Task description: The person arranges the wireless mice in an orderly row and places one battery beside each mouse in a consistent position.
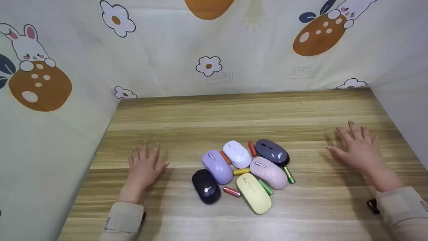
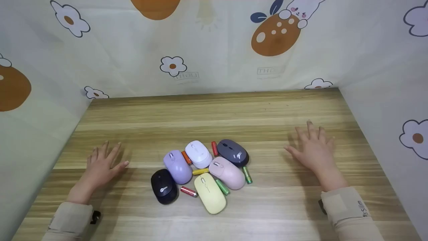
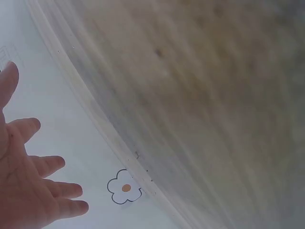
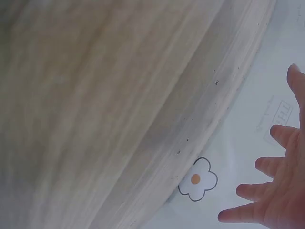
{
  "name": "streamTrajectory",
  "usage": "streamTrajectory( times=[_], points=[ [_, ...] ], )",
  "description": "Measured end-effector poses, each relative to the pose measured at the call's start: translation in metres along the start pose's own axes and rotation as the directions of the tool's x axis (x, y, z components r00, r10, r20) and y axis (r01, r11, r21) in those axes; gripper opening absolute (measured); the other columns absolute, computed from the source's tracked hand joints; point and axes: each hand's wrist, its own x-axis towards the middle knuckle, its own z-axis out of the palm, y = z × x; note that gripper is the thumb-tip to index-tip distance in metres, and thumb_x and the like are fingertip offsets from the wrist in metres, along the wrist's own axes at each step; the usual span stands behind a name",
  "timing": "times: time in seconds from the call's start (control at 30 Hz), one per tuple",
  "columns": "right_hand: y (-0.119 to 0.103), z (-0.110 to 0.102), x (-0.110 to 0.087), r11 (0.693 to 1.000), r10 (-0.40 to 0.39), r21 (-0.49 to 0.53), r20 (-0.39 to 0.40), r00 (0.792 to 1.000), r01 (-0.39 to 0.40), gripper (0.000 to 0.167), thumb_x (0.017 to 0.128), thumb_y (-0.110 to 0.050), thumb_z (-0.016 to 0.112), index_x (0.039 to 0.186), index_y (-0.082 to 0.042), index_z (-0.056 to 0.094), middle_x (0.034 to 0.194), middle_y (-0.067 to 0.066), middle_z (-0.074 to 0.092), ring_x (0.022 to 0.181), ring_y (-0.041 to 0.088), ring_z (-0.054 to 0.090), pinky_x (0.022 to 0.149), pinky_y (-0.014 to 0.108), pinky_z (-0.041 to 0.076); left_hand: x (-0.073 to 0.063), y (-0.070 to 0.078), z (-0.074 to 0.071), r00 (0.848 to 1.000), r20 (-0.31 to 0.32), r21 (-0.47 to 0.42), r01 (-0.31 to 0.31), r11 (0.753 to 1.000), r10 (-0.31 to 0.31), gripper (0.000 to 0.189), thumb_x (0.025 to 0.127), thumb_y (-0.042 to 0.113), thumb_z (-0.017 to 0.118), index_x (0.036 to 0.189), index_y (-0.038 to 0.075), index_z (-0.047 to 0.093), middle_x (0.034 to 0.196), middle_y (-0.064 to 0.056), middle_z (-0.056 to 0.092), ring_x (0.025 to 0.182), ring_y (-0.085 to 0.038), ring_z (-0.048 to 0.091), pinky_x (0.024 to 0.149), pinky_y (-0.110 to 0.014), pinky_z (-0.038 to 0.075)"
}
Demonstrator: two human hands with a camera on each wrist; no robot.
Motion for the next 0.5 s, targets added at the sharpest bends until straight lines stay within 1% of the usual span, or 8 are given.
streamTrajectory(
  times=[0.1,0.17,0.27,0.37,0.43,0.5],
  points=[
    [-0.002,-0.001,-0.001,1.0,-0.002,0.013,-0.001,1.0,0.002,0.076,0.086,-0.056,0.05,0.139,-0.005,0.031,0.147,0.028,0.009,0.125,0.062,0.008,0.091,0.078,0.004,0.0,0.002,-0.001,1.0,-0.001,-0.001,0.0,1.0,0.0,0.071,0.089,0.042,0.054,0.144,0.008,0.026,0.146,-0.032,0.007,0.128,-0.06,0.003,0.101,-0.069,0.004],
    [-0.008,-0.003,-0.001,0.999,-0.01,0.039,0.0,1.0,0.01,0.076,0.086,-0.054,0.05,0.139,-0.003,0.031,0.147,0.029,0.01,0.124,0.062,0.01,0.092,0.077,0.005,0.0,0.005,-0.001,1.0,0.001,-0.004,0.0,1.0,0.0,0.071,0.089,0.042,0.054,0.144,0.007,0.025,0.146,-0.032,0.007,0.128,-0.059,0.003,0.101,-0.069,0.004],
    [-0.026,-0.009,-0.003,0.994,-0.046,0.104,0.014,0.999,0.044,0.071,0.089,-0.046,0.052,0.138,0.0,0.03,0.145,0.031,0.015,0.121,0.062,0.019,0.094,0.074,0.013,-0.003,0.016,-0.002,1.0,0.018,-0.002,-0.025,1.0,0.025,0.072,0.089,0.041,0.054,0.144,0.006,0.024,0.146,-0.032,0.01,0.128,-0.059,0.007,0.102,-0.068,0.008],
    [-0.056,-0.014,-0.002,0.976,-0.144,0.172,0.044,0.989,0.134,0.061,0.09,-0.033,0.056,0.136,0.001,0.035,0.139,0.03,0.03,0.113,0.055,0.04,0.092,0.067,0.03,-0.006,0.039,-0.005,0.993,0.07,-0.006,-0.096,0.995,0.096,0.07,0.088,0.038,0.057,0.142,0.004,0.029,0.144,-0.032,0.02,0.127,-0.056,0.019,0.102,-0.066,0.016],
    [-0.078,-0.014,0.0,0.959,-0.226,0.187,0.065,0.972,0.211,0.054,0.089,-0.026,0.058,0.133,0.0,0.041,0.135,0.03,0.038,0.105,0.049,0.051,0.089,0.063,0.038,-0.008,0.059,-0.006,0.98,0.107,-0.005,-0.166,0.986,0.165,0.066,0.087,0.036,0.059,0.139,0.004,0.035,0.141,-0.031,0.028,0.125,-0.054,0.028,0.101,-0.064,0.022],
    [-0.099,-0.009,0.003,0.941,-0.298,0.196,0.094,0.95,0.276,0.05,0.088,-0.023,0.06,0.13,-0.001,0.046,0.132,0.028,0.043,0.1,0.045,0.056,0.087,0.058,0.043,-0.01,0.081,-0.007,0.962,0.138,-0.012,-0.234,0.972,0.234,0.062,0.086,0.036,0.06,0.136,0.005,0.04,0.139,-0.029,0.034,0.123,-0.051,0.033,0.101,-0.063,0.025]
  ],
)
